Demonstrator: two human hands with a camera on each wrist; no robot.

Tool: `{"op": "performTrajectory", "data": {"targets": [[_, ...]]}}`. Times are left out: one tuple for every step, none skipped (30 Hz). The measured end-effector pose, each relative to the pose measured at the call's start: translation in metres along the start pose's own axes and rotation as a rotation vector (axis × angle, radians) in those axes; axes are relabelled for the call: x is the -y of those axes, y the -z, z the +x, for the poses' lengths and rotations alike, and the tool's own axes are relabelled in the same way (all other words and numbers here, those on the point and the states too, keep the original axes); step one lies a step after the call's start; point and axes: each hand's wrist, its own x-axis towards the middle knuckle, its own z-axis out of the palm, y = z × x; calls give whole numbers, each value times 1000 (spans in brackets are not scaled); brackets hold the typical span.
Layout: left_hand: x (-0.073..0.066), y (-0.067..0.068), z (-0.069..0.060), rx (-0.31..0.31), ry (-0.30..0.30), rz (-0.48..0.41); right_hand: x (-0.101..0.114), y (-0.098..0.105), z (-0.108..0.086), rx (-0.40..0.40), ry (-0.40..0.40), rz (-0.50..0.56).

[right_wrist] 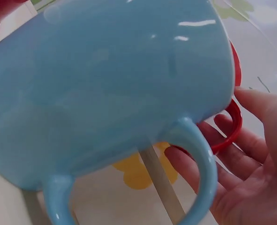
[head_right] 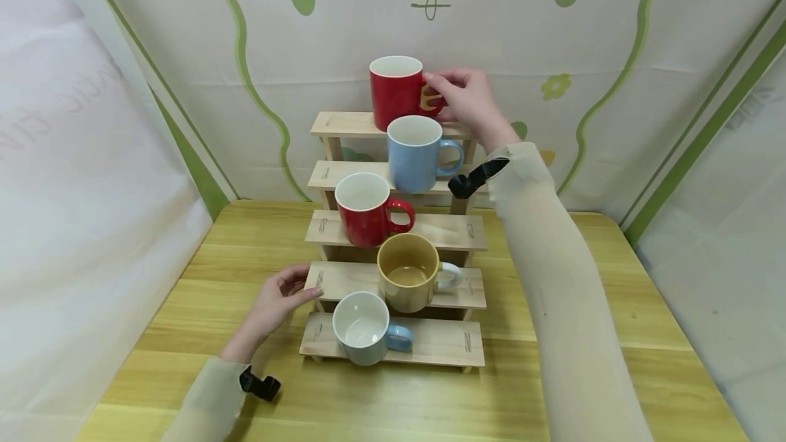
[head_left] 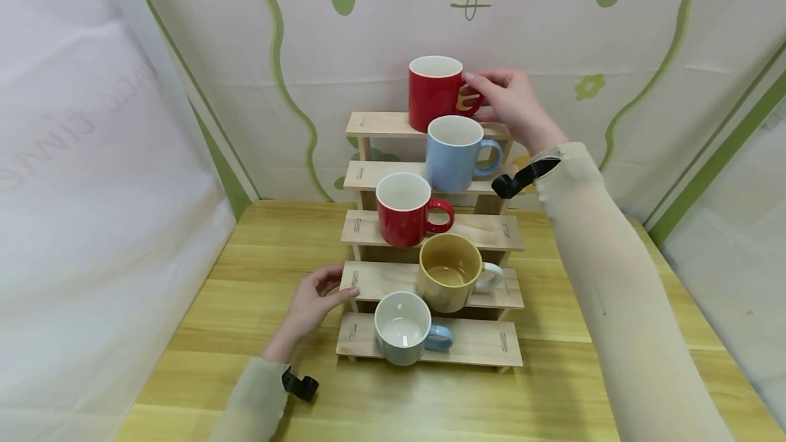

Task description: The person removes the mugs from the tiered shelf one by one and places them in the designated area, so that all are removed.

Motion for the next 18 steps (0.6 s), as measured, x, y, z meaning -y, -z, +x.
{"op": "performTrajectory", "data": {"targets": [[0, 0, 0, -1, -1, -1, 0, -1, 0, -2, -2, 2], [0, 0, 0, -1, -2, -2, 0, -1, 1, -3, -4, 6], [0, 0, 0, -1, -2, -3, 0, -2, 1, -4, -6, 8], [0, 1, 1, -1, -2, -4, 0, -2, 2, -5, -6, 6], [0, 1, 1, -1, -1, -5, 0, -3, 2, -5, -7, 7], [0, 1, 1, 1, -2, -6, 0, -3, 2, -5, -8, 10], [0, 1, 0, 1, -1, -6, 0, -3, 3, -4, -9, 14], [0, 1, 0, 2, 0, -7, 0, -3, 3, -3, -11, 20], [0, 0, 0, 4, 0, -6, 0, -3, 3, -1, -11, 24], [0, 0, 0, 3, 1, -5, 0, -3, 3, 0, -11, 29], [0, 0, 0, 4, 2, -5, 0, -2, 3, 1, -11, 34], [0, 0, 0, 5, 2, -6, -1, -2, 3, 2, -9, 38], [0, 0, 0, 7, 3, -6, -1, -2, 3, 2, -8, 45], [0, 0, 0, 8, 4, -5, -1, -1, 3, 2, -8, 51], [0, 0, 0, 8, 3, -4, -1, -1, 3, 1, -8, 58], [0, 0, 1, 7, 4, -4, -1, -1, 2, 1, -9, 69], [0, 0, 1, 8, 2, -4, -1, 0, 2, -1, -11, 80], [0, 1, 1, 9, 1, -4, -1, 1, 1, -2, -14, 91]]}}
